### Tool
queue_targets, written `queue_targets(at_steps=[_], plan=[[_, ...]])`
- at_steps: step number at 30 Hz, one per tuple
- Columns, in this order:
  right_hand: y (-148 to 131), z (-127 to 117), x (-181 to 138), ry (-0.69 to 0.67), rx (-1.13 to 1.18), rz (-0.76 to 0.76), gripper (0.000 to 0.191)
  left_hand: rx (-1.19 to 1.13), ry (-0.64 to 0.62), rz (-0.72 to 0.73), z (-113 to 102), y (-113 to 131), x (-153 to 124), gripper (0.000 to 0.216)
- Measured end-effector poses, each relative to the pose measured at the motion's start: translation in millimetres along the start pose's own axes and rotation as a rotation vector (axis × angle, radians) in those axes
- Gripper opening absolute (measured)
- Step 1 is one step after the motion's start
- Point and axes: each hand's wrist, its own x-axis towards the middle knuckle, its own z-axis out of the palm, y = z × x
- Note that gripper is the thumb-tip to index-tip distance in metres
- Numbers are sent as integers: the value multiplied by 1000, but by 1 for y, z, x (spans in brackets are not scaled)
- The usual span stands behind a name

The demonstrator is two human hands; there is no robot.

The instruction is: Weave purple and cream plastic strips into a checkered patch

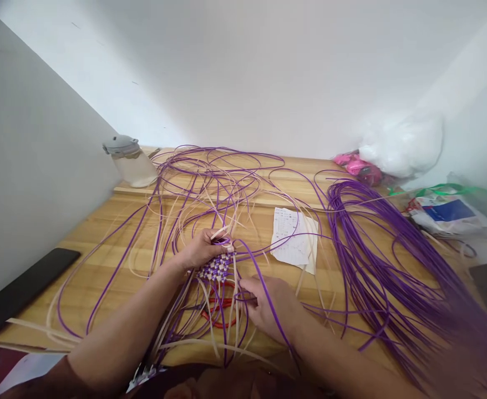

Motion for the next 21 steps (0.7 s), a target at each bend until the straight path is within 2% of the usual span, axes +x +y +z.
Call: queue_targets(at_steps=[6, 10, 17, 21], plan=[[1, 18, 1, -34, 6, -4, 9, 44, -3, 12, 0, 0, 0, 32], [-3, 18, 3, -82, -67, 3, 10, 76, -21, 29, -2, -1, 1, 27], [-31, -8, 5, -156, -107, -18, 18, 198, -25, 49, -2, 3, 0, 25], [-27, -41, -7, -133, -204, 82, 14, 222, -3, 26, -3, 3, -1, 24]])
